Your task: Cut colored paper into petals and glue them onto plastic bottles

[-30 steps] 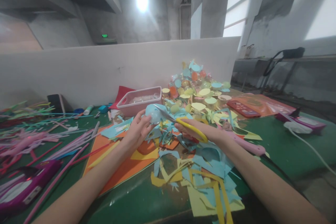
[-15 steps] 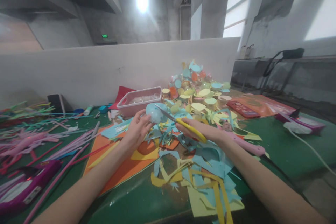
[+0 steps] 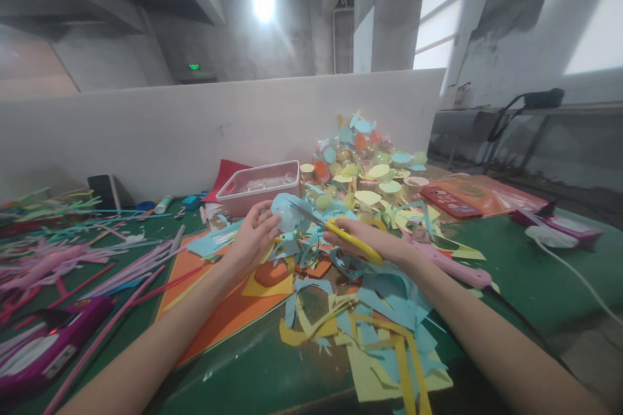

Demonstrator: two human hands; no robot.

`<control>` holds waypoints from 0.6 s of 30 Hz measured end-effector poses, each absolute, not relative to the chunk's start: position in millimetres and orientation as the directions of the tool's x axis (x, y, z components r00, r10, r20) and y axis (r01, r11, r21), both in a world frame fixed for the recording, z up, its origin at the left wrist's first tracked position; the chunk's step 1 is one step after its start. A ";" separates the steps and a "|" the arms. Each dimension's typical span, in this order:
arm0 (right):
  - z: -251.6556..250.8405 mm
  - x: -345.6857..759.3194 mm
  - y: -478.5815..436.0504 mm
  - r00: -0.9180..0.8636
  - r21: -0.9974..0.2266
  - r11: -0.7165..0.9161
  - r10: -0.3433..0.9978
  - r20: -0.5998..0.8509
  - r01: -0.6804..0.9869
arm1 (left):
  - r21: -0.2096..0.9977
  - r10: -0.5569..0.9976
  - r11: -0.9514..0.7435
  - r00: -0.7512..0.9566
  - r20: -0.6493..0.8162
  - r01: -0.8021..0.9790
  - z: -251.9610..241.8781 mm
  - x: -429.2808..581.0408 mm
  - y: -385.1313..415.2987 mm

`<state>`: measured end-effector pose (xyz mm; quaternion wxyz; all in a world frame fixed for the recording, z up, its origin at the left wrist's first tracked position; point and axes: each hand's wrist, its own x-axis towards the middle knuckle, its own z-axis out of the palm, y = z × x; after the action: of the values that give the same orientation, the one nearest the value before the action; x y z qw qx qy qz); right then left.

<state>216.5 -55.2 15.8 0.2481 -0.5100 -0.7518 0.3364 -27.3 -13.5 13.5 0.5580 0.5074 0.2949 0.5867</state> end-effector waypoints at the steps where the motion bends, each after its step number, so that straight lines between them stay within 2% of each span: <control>1: 13.6 216.3 -53.4 -0.349 -0.781 0.238 0.937 0.028 0.578 | 0.914 0.954 -0.207 0.135 0.268 -0.349 14.1 -27.3 -14.3; 4: 9.8 215.8 -50.4 -0.340 -0.817 0.224 0.940 0.036 0.532 | 0.924 0.955 -0.200 0.145 0.259 -0.327 15.3 -26.4 -17.6; 8: 11.2 215.5 -50.9 -0.325 -0.803 0.222 0.945 0.037 0.553 | 0.934 0.961 -0.165 0.162 0.225 -0.318 15.2 -22.6 -21.1; 13: 10.2 217.3 -50.5 -0.346 -0.732 0.286 0.935 0.073 0.618 | 0.935 0.974 -0.189 0.064 0.217 -0.300 16.0 -21.1 -20.0; 18: 9.8 218.6 -53.1 -0.411 -0.741 0.322 0.909 0.068 0.590 | 0.942 0.970 -0.227 0.028 0.241 -0.246 17.5 -26.7 -16.8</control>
<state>218.6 -53.1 9.8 0.2464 -0.4836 -0.7748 0.3242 -26.7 -16.8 17.5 0.5083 0.5056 0.3578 0.5983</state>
